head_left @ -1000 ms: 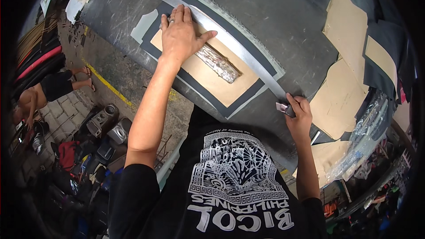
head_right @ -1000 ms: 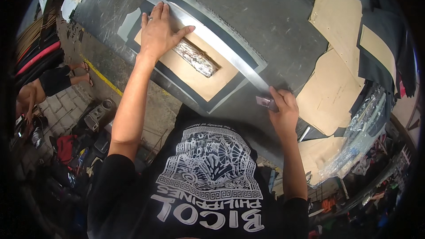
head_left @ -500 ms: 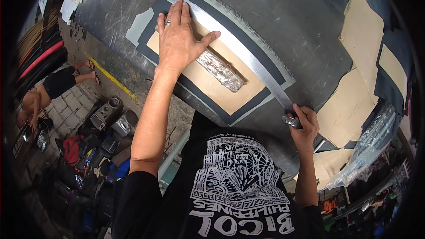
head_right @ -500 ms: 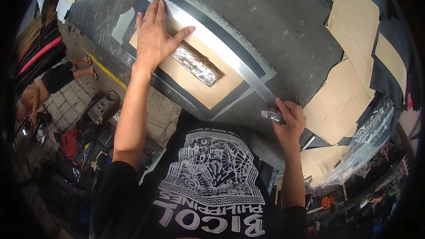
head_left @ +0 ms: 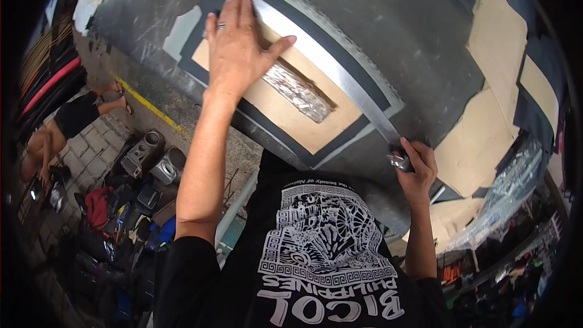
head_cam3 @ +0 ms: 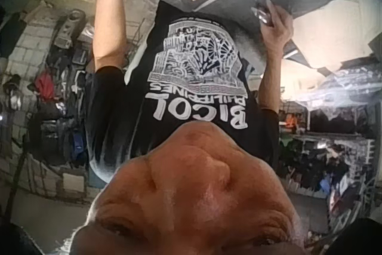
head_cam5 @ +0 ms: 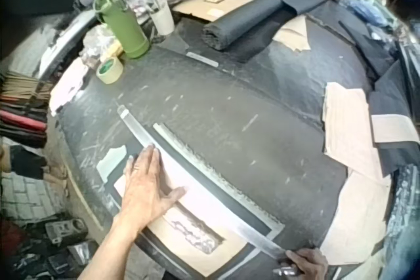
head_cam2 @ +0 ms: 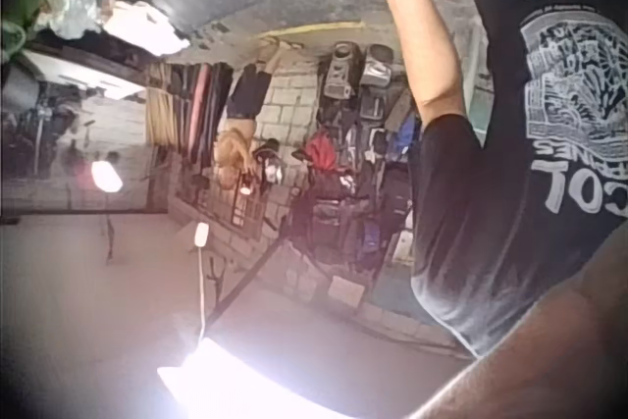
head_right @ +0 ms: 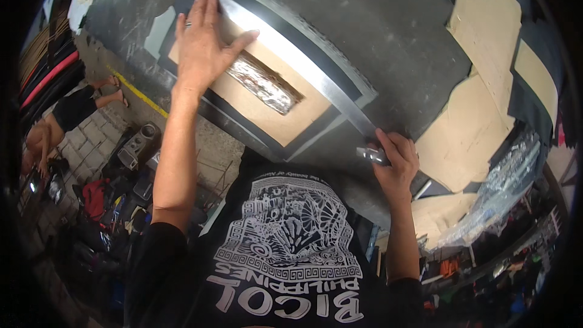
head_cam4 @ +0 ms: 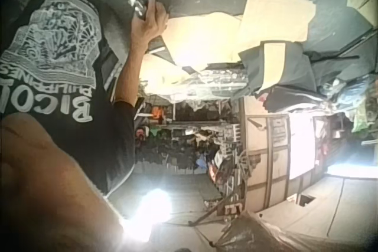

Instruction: The person cuts material along templates using a utility knife and a metal ruler, then aligns, layers, and trims additional fabric pieces on the workbench.

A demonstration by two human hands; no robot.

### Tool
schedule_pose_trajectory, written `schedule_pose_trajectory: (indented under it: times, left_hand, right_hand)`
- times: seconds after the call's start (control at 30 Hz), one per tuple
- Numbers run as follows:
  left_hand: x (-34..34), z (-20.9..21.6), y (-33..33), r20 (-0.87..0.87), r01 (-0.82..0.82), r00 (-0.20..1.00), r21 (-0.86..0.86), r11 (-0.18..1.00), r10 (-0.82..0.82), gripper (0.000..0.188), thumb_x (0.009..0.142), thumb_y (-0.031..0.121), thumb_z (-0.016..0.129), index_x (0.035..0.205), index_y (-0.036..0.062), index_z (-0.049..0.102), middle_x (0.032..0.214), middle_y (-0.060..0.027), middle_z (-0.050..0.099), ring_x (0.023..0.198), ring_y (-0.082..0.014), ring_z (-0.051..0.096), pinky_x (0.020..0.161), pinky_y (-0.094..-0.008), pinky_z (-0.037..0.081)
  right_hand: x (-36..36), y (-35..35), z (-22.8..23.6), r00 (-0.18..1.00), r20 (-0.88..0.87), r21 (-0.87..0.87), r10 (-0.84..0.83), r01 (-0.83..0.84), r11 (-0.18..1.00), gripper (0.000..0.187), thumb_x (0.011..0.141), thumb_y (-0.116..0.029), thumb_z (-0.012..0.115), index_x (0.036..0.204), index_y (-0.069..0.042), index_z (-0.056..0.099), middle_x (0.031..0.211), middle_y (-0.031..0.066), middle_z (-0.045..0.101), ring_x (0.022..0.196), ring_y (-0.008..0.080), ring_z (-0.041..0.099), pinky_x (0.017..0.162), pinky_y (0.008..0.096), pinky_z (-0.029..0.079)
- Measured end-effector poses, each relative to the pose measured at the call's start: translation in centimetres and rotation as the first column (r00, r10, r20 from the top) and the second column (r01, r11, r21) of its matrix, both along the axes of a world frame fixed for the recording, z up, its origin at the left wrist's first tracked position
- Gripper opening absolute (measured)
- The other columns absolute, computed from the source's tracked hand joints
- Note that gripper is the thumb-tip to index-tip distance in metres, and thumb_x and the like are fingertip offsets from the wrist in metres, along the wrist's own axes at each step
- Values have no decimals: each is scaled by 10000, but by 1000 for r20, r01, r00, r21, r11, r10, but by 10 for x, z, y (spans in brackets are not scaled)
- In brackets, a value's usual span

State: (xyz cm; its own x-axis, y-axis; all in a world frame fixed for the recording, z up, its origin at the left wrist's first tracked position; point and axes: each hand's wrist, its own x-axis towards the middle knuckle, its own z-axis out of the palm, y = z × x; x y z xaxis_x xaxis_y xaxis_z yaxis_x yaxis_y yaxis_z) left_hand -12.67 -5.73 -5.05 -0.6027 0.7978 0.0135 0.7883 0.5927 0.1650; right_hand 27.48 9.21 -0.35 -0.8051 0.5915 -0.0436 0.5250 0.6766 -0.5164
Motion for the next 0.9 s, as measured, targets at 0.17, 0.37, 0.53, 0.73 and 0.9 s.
schedule_pose_trajectory:
  times: [0.17,0.37,0.53,0.73,0.9]
  left_hand:
    - [0,-2,5,-28,-7,1000,-23,1000,6,1117,839,767,641,1485,-119,434,1567,-265,411,1489,-347,384,1255,-565,166]
    - [4,-7,10,-57,-2,998,-48,999,0,1136,832,789,629,1490,-116,429,1571,-254,412,1482,-340,396,1254,-560,174]
    - [6,-10,13,-53,-4,999,-44,999,2,1140,829,798,624,1491,-110,431,1575,-251,410,1484,-337,394,1253,-561,175]
    - [7,-14,15,-55,-5,999,-44,999,3,1145,831,810,610,1494,-106,432,1578,-249,407,1483,-335,398,1254,-562,174]
    - [4,-16,10,-76,-1,997,-55,998,-4,1153,833,832,586,1495,-100,434,1573,-248,413,1475,-334,412,1253,-564,174]
  right_hand:
    - [-1,12,-17,1000,-20,-22,21,-22,1000,500,670,-30,877,1155,-101,781,1013,73,682,882,257,663,764,361,531]
    - [6,18,-23,1000,5,-25,26,-26,999,497,661,-37,880,1143,-110,785,1018,68,683,879,251,663,760,358,530]
    - [7,21,-25,1000,0,-15,26,-26,1000,489,657,-44,885,1131,-113,788,1025,63,684,878,244,664,759,356,530]
    - [7,23,-26,1000,12,-23,9,-9,1000,491,653,-46,888,1129,-117,789,1028,63,684,881,246,668,762,355,533]
    - [3,20,-26,1000,6,-34,-6,6,999,483,662,-31,883,1129,-112,787,1026,69,681,884,253,672,772,356,538]
